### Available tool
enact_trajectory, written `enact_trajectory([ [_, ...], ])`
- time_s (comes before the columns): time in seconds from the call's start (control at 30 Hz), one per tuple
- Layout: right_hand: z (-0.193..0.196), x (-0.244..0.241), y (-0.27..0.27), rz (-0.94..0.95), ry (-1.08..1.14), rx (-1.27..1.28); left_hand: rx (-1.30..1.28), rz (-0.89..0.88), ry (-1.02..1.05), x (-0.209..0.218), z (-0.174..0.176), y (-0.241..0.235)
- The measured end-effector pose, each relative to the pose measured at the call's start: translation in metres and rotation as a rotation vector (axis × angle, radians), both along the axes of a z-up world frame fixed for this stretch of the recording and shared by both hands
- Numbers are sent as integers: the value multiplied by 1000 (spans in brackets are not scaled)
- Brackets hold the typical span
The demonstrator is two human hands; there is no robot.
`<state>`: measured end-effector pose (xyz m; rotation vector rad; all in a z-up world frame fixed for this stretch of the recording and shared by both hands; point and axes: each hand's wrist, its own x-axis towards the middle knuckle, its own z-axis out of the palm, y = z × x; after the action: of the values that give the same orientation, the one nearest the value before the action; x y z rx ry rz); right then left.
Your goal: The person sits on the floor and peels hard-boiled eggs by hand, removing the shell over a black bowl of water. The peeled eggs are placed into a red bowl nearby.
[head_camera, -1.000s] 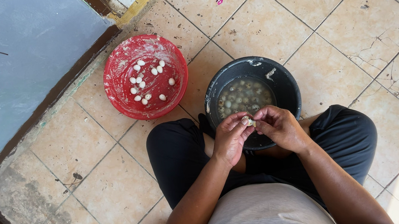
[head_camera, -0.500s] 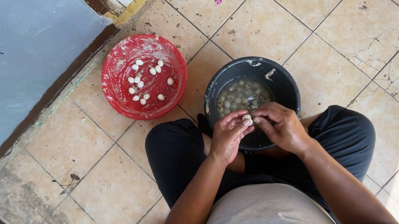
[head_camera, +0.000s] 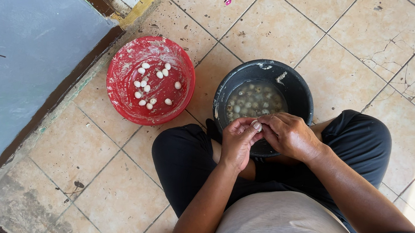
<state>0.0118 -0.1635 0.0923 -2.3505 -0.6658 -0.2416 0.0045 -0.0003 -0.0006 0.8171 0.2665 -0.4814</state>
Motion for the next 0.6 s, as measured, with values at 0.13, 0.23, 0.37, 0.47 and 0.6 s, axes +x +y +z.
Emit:
enact_trajectory([
  [0.13,-3,1,2,-20,-19,-7,18,6,-12,-1,-1,-2],
  [0.23,-4,2,1,-46,0,-17,20,4,-14,-4,-4,-3],
  [0.37,-1,3,-1,-27,61,8,26,3,-22,-6,-6,-2],
  [0.47,2,0,-1,-35,70,-23,40,11,-30,-6,-6,-3],
  [0.6,3,1,0,-35,69,-20,44,26,-51,-5,-3,-5],
])
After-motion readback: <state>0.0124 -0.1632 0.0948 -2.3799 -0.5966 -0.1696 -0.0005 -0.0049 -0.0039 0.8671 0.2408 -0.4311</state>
